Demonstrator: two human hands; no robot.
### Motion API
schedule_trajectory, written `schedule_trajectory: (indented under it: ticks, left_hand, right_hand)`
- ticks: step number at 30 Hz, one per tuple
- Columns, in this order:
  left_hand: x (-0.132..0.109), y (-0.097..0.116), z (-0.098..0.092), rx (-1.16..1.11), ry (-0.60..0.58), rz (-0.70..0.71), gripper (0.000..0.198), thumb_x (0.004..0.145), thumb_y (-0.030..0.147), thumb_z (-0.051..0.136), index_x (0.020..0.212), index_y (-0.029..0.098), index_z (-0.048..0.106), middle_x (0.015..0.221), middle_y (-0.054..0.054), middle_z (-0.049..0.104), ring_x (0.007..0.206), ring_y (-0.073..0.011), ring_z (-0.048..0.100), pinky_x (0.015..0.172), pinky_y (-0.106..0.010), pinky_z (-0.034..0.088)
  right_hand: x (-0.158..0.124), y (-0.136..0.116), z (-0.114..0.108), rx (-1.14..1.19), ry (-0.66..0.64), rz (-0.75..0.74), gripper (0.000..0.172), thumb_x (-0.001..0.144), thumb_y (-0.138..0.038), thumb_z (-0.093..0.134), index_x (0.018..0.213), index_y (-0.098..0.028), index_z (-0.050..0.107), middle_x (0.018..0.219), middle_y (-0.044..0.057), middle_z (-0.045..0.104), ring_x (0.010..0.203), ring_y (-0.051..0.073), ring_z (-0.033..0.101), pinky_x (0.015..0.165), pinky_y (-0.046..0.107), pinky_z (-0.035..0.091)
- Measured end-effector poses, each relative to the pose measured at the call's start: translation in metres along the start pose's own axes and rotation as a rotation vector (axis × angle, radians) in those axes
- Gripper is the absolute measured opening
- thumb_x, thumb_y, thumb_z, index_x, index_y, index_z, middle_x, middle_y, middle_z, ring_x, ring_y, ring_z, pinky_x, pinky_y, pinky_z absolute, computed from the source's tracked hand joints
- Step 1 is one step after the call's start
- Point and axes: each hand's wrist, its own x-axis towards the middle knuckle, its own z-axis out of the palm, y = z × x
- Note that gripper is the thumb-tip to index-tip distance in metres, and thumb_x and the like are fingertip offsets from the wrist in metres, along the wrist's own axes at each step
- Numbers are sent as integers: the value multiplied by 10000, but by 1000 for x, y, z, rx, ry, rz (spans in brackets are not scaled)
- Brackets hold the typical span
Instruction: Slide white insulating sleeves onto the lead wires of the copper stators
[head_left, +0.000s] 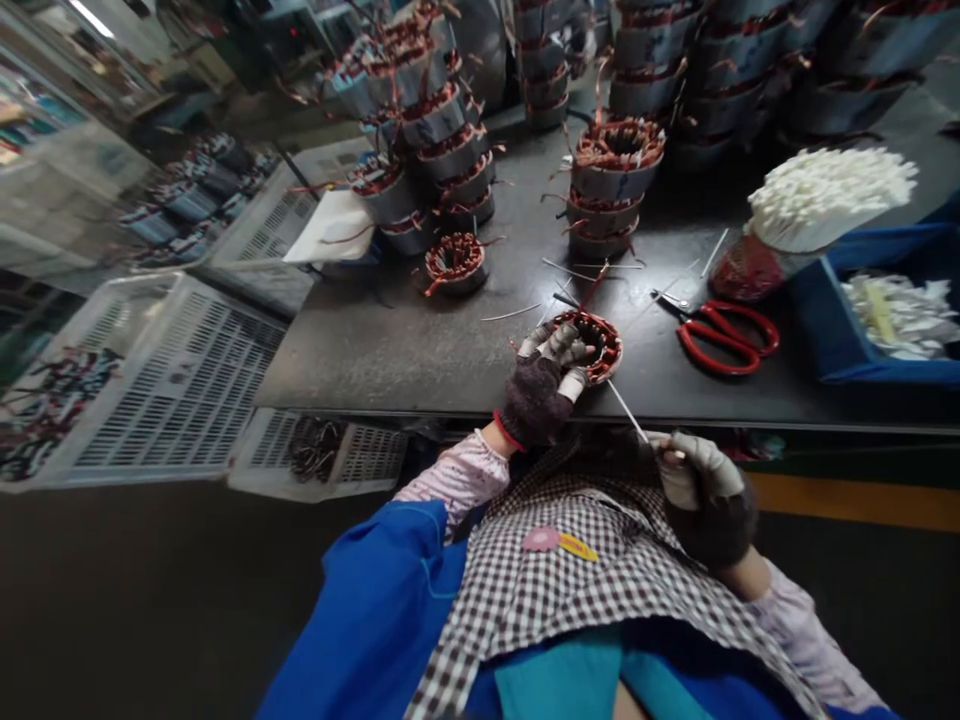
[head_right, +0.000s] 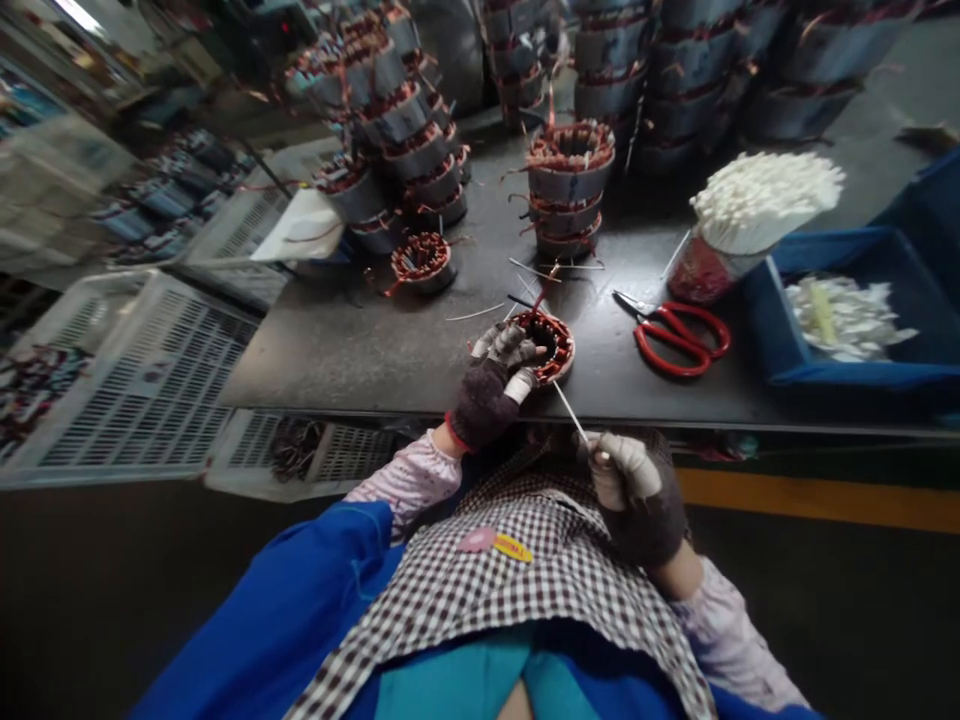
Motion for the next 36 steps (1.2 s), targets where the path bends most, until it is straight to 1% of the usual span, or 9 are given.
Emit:
schedule_trajectory:
  ticks: [5, 8, 10, 15, 21, 29, 31, 33, 36]
  left_hand:
    - [5, 5, 8, -19, 20, -95, 370, 1104, 328, 878, 1447, 193, 850, 1476, -169, 904, 1682, -423, 692, 1459, -703, 571]
    - [7, 7, 13, -176, 80, -189, 322, 1120, 285, 843, 1429, 196, 853, 1413, -149, 923, 1426, -346, 858, 1337, -626, 680]
    - [7, 6, 12, -239, 92, -182, 258, 1135, 286, 831, 1381, 222, 879, 1311, -111, 946, 1289, -300, 899, 1330, -631, 678]
    - [9, 7, -1, -211, 15, -22, 116, 1119, 344, 877, 1177, 286, 959, 1192, -48, 966, 1267, -300, 895, 1481, -731, 494]
    - [14, 11, -3, -201, -21, -12, 146, 1121, 334, 863, 1216, 306, 970, 1224, -40, 972, 1277, -297, 893, 1483, -699, 495]
    - [14, 8, -7, -209, -29, 79, 142, 1142, 351, 851, 1220, 293, 955, 1152, -35, 969, 1231, -287, 904, 1465, -679, 512]
    - [14, 7, -7, -197, -19, 91, 148, 1145, 350, 842, 1222, 295, 956, 1146, -37, 966, 1205, -285, 906, 1470, -677, 507]
    - [15, 6, -6, -193, -15, 108, 157, 1148, 356, 827, 1206, 289, 957, 1131, -41, 964, 1178, -280, 908, 1449, -646, 537]
    - [16, 6, -3, -215, 15, 139, 183, 1151, 348, 803, 1207, 274, 961, 1101, -45, 958, 1143, -270, 910, 1411, -613, 577]
  right_hand:
    - [44, -6, 20, 4, -101, -22, 256, 1157, -477, 736, 1227, -307, 914, 1155, 136, 934, 1004, 351, 917, 912, 519, 792]
    - [72, -9, 32, 150, -124, -30, 311, 1152, -534, 731, 1216, -285, 907, 1238, 143, 924, 1171, 353, 904, 1098, 569, 773]
    - [82, -10, 33, 234, -159, 55, 317, 1119, -580, 799, 1186, -291, 910, 1212, 122, 928, 1155, 346, 900, 1110, 578, 769]
    - [88, -15, 22, 287, -217, 204, 343, 1027, -626, 923, 1117, -295, 915, 1095, 100, 937, 1011, 340, 898, 1008, 573, 775]
    - [104, -16, 30, 112, -239, 156, 320, 1053, -572, 838, 1151, -279, 922, 1166, 130, 937, 1100, 369, 893, 1111, 627, 749]
    - [104, -44, 15, -131, -185, 61, 402, 1103, -665, 735, 1133, -301, 903, 1082, 141, 926, 960, 364, 874, 888, 522, 718]
    - [108, -51, 17, -204, -275, 90, 404, 1124, -626, 671, 1069, -290, 889, 1018, 146, 923, 936, 365, 879, 831, 479, 681]
    - [114, -53, 22, -260, -385, 131, 371, 1109, -525, 626, 1067, -267, 889, 1065, 169, 941, 1018, 386, 898, 882, 478, 673]
    - [116, -58, 22, -223, -411, 169, 351, 1039, -467, 632, 1077, -245, 901, 1118, 169, 951, 1090, 400, 898, 977, 497, 682]
